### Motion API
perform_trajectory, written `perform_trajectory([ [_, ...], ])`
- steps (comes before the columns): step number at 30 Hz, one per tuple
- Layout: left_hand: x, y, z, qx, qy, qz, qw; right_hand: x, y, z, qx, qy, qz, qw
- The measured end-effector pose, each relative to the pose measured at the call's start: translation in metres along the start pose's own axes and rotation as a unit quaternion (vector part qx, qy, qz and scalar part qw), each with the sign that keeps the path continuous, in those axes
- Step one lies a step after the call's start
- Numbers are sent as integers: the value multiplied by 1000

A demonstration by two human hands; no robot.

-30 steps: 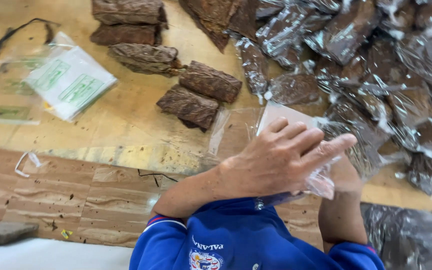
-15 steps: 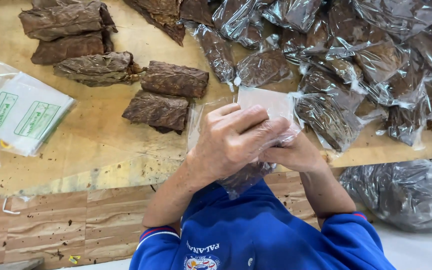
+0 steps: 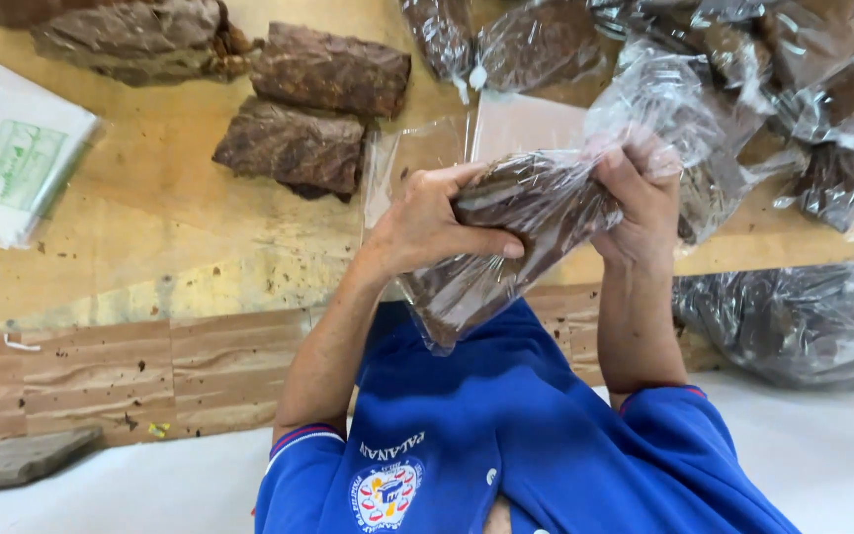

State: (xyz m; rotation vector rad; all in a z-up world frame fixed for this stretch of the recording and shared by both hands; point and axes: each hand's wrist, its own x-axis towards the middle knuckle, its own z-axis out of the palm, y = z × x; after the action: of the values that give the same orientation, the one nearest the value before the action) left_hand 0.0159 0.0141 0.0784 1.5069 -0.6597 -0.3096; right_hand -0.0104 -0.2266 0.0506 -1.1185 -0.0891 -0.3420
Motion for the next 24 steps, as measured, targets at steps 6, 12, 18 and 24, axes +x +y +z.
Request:
perform_trajectory([
  [6,-14,-28,3,-37,-7,-64,997,-12,30,8,240,-146,91,955],
  [12,-18,-52,13,-98,-76,-120,985,-21,58,8,284,-317,43,904],
  [18,-19,-45,13,-153,-104,-169,968,-22,46,-12,317,-180,146,920],
  [24,-20,-35,9,-140,-117,-171,968,-21,23,-2,358,-129,110,918],
])
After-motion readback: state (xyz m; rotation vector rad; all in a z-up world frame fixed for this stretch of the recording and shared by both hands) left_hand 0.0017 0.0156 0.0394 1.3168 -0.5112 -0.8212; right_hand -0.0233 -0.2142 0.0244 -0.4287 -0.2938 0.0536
